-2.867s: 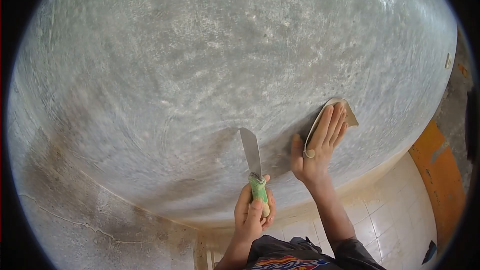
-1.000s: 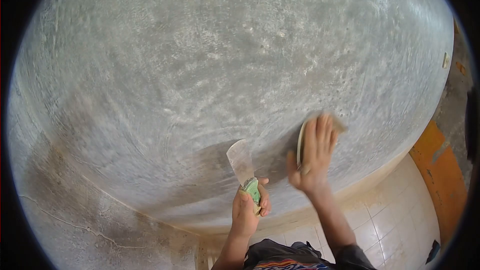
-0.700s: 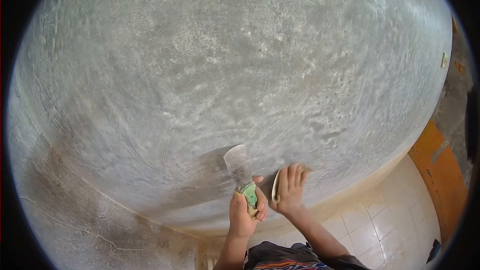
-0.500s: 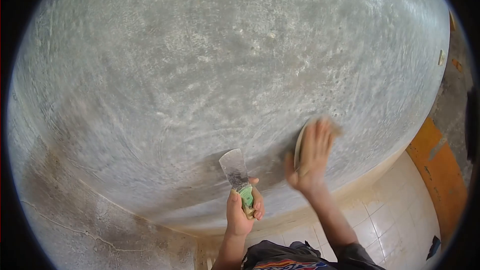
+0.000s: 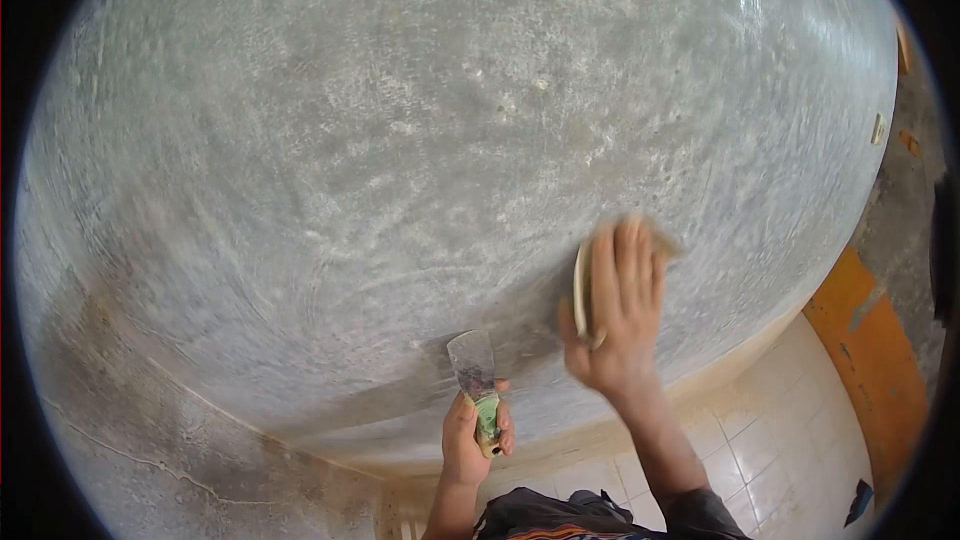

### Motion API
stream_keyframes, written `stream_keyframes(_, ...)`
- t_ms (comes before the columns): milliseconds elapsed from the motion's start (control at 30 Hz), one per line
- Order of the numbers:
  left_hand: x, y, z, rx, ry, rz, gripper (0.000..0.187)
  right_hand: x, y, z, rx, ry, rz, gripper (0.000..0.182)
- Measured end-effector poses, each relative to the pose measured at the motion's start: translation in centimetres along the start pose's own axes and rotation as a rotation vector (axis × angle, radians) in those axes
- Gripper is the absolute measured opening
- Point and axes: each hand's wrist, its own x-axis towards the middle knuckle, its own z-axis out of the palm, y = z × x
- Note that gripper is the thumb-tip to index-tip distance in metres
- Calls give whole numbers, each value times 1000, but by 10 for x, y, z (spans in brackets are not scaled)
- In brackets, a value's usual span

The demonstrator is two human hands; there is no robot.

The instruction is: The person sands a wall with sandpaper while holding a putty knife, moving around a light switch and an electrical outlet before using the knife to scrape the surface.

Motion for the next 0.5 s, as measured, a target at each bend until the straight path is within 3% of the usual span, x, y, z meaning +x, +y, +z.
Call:
stream_keyframes(100,-2,0,0,0,1,27,55,40,-12,-7,-39,0,-80,68)
stream_keyframes(267,-9,-1,-14,-28,58,32,55,-69,-33,34,35,-226,-171,67)
stream_keyframes(367,-14,1,-21,7,94,60,55,-46,-27,24,13,-250,-158,68)
stream_keyframes(400,-14,1,-21,7,93,54,55,-15,-25,13,1,-228,-125,73)
stream_keyframes(467,-15,1,-19,-4,104,58,55,37,-19,7,-5,35,-112,77)
stream_keyframes(500,-14,3,-18,4,98,60,55,46,-24,9,7,34,-127,77)
